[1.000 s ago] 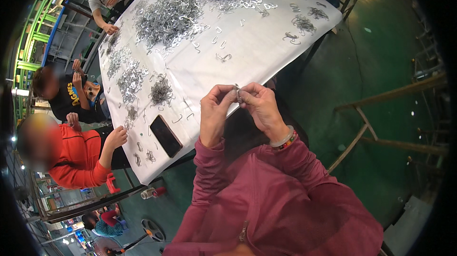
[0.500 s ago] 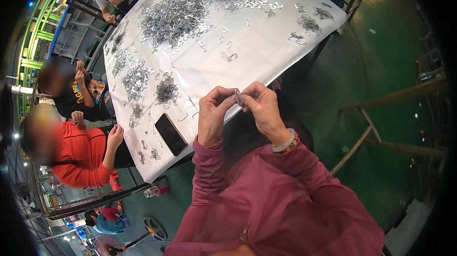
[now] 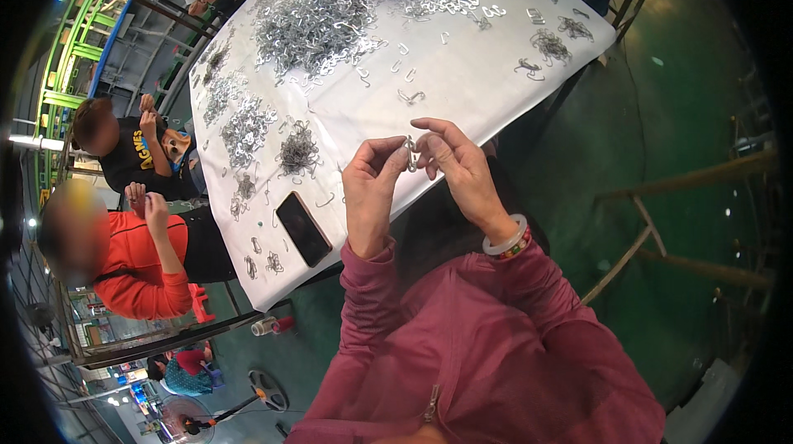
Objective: The person repeatedly picks up small metal hooks and wire pieces from a table, links them together by hand, and places the assembled units back on the table. The task continues throughout the clip with multiple coworkers performing the same activity around the same table.
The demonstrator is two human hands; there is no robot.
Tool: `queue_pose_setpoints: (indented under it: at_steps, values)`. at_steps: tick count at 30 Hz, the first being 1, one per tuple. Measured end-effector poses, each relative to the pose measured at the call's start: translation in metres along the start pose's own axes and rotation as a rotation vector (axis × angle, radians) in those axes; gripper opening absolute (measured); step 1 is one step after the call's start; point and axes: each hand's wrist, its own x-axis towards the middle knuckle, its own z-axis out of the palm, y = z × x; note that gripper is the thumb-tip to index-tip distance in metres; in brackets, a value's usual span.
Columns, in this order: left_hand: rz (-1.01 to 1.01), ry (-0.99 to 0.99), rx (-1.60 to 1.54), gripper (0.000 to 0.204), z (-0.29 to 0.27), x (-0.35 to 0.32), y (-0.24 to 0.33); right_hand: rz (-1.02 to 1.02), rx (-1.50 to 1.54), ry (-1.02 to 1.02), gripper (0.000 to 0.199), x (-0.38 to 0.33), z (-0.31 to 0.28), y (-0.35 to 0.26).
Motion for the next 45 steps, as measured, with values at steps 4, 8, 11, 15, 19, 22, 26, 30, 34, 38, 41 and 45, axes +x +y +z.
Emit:
queue_pose_setpoints:
  at_steps: [4, 8, 11, 15, 19, 22, 26, 30, 34, 38, 41, 45]
  values:
    - [-0.015, -0.045, 0.048, 0.018, 0.003, -0.005, 0.005, 0.113, -0.030, -0.122, 0.021, 0.003, -0.019, -0.010]
    - [-0.128, -0.219, 0.104, 0.019, -0.005, -0.003, 0.007, 0.136, 0.022, -0.138, 0.009, 0.007, -0.029, -0.008]
    - [-0.299, -0.352, -0.268, 0.020, -0.009, 0.004, -0.001, 0.139, -0.064, -0.164, 0.009, 0.007, -0.036, -0.008]
    - [-0.296, -0.259, -0.305, 0.021, -0.008, -0.001, -0.010, 0.176, -0.155, -0.118, 0.009, 0.007, -0.039, -0.009]
    - [-0.012, -0.175, 0.089, 0.017, -0.004, -0.015, -0.015, 0.210, -0.159, -0.062, 0.009, 0.009, -0.040, -0.012]
    - [0.105, -0.094, 0.155, 0.014, 0.001, -0.013, -0.020, 0.211, -0.075, -0.017, 0.009, 0.010, -0.035, -0.013]
    - [0.259, 0.117, 0.183, 0.012, 0.011, -0.010, -0.026, 0.070, -0.040, 0.062, 0.014, 0.005, -0.016, -0.005]
    - [0.615, 0.278, 0.358, 0.013, 0.014, -0.008, -0.028, 0.105, 0.070, 0.014, 0.018, -0.003, -0.002, 0.007]
    - [0.863, 0.248, 0.506, 0.022, 0.014, -0.007, -0.029, 0.225, 0.200, -0.076, 0.017, -0.001, -0.008, 0.006]
    - [0.984, 0.208, 0.547, 0.025, 0.008, -0.007, -0.029, 0.467, 0.401, -0.166, 0.014, -0.004, -0.012, -0.005]
    - [0.935, 0.091, 0.552, 0.034, -0.003, -0.005, -0.023, 0.539, 0.441, -0.244, 0.012, -0.011, -0.007, -0.009]
    - [0.755, -0.014, 0.576, 0.033, -0.008, -0.003, -0.015, 0.453, 0.342, -0.226, 0.011, -0.008, -0.005, -0.008]
